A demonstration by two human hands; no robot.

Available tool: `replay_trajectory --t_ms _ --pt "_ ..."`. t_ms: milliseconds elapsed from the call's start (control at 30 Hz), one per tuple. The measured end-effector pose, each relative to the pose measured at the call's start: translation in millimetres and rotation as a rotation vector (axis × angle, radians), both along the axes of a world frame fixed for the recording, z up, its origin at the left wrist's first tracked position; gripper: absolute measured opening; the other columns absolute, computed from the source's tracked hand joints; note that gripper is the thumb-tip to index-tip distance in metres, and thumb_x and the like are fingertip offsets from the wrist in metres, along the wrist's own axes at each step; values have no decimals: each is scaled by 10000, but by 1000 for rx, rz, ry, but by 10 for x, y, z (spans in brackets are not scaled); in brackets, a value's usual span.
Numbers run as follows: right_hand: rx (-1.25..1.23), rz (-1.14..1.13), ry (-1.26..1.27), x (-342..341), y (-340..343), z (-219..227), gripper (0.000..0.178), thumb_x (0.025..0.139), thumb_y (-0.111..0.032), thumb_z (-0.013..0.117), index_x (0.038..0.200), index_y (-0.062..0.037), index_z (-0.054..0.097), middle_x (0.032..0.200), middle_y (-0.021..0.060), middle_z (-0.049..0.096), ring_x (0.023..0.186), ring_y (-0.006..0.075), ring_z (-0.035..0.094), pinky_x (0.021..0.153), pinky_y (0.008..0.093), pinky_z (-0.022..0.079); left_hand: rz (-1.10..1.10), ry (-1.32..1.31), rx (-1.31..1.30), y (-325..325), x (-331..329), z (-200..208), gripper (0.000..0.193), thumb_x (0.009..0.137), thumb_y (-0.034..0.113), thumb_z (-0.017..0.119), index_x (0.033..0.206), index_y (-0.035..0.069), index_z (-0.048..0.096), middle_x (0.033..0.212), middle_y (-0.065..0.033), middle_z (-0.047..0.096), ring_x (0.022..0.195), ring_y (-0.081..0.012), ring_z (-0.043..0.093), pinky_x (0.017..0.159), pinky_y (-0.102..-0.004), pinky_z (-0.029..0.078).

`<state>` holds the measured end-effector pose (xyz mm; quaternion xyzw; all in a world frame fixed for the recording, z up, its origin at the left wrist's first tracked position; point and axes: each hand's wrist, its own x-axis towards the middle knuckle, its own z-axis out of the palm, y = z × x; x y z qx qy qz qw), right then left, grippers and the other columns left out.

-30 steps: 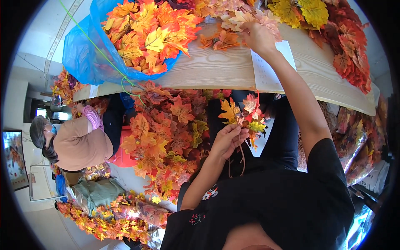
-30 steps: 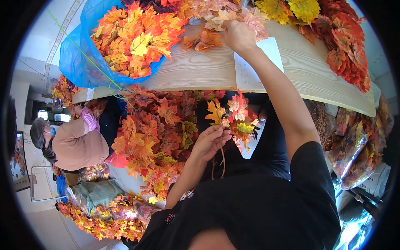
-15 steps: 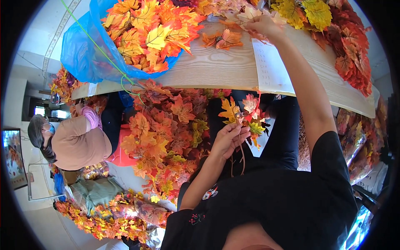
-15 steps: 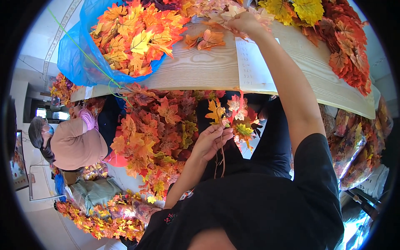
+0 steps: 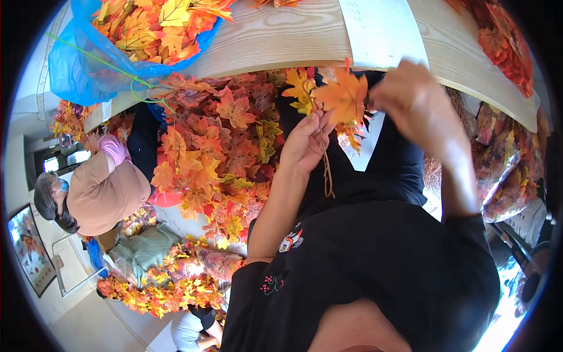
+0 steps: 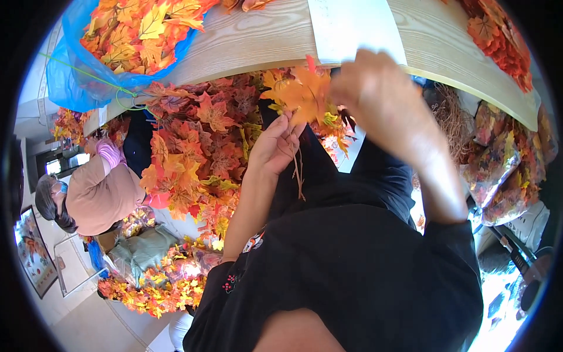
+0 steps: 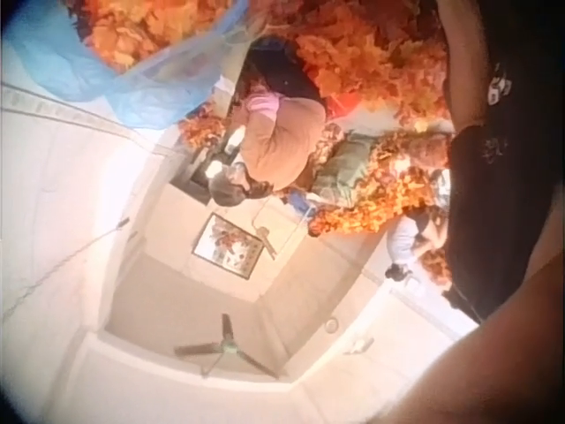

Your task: The person assembles artificial maple leaves onto wire stems by hand.

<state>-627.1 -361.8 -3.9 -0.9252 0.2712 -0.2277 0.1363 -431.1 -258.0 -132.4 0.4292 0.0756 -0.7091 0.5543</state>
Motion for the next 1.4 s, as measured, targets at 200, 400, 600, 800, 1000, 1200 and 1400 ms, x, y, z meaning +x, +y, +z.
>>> replay_trajectory --t_ms 200,400,600,800,1000,1200,1400 --pt "182 -57 137 -73 465 -637 64 679 -117 664 715 -68 645 693 41 541 765 218 504 703 338 390 -98 32 -64 -128 -193 95 171 895 146 527 1047 74 558 1074 -59 611 991 -179 594 658 -241 491" --pt "200 -132 226 -163 567 -550 52 695 -123 662 719 -78 656 667 41 546 752 217 510 706 343 390 -24 -238 -18 -77 -180 91 153 886 176 556 999 86 606 1069 -28 624 921 -115 571 664 -253 479" --pt "368 -198 -122 -1 565 -826 55 707 -102 654 741 -64 675 684 65 596 748 231 552 718 346 425 -111 -154 -97 -55 -290 179 142 882 162 553 980 69 598 1004 -33 629 915 -140 590 633 -257 500" --pt "760 -255 -430 65 566 -1068 95 725 -67 656 811 -35 681 719 91 639 710 222 584 690 317 466 -129 -42 -111 -13 -298 153 144 884 116 536 980 31 602 1006 -72 627 832 -126 611 594 -229 511" --pt "928 -263 -541 66 573 -1168 78 743 -39 658 810 -2 670 734 105 605 674 167 598 629 269 481 -145 -167 -129 -24 -359 247 125 885 144 548 952 67 620 866 -18 628 772 -106 599 605 -233 503" --pt "939 -260 -563 91 542 -1209 83 746 -40 656 810 12 662 711 115 608 623 140 596 592 263 478 -165 -205 -143 -44 -338 192 155 880 129 554 986 35 617 871 -51 634 749 -129 612 619 -255 509" --pt "1035 -305 -529 24 529 -1141 94 736 -88 678 798 -19 661 720 80 628 616 97 587 566 269 478 -272 -253 -266 -57 -416 227 192 890 114 527 1008 -24 591 901 -72 629 780 -138 604 676 -261 493"
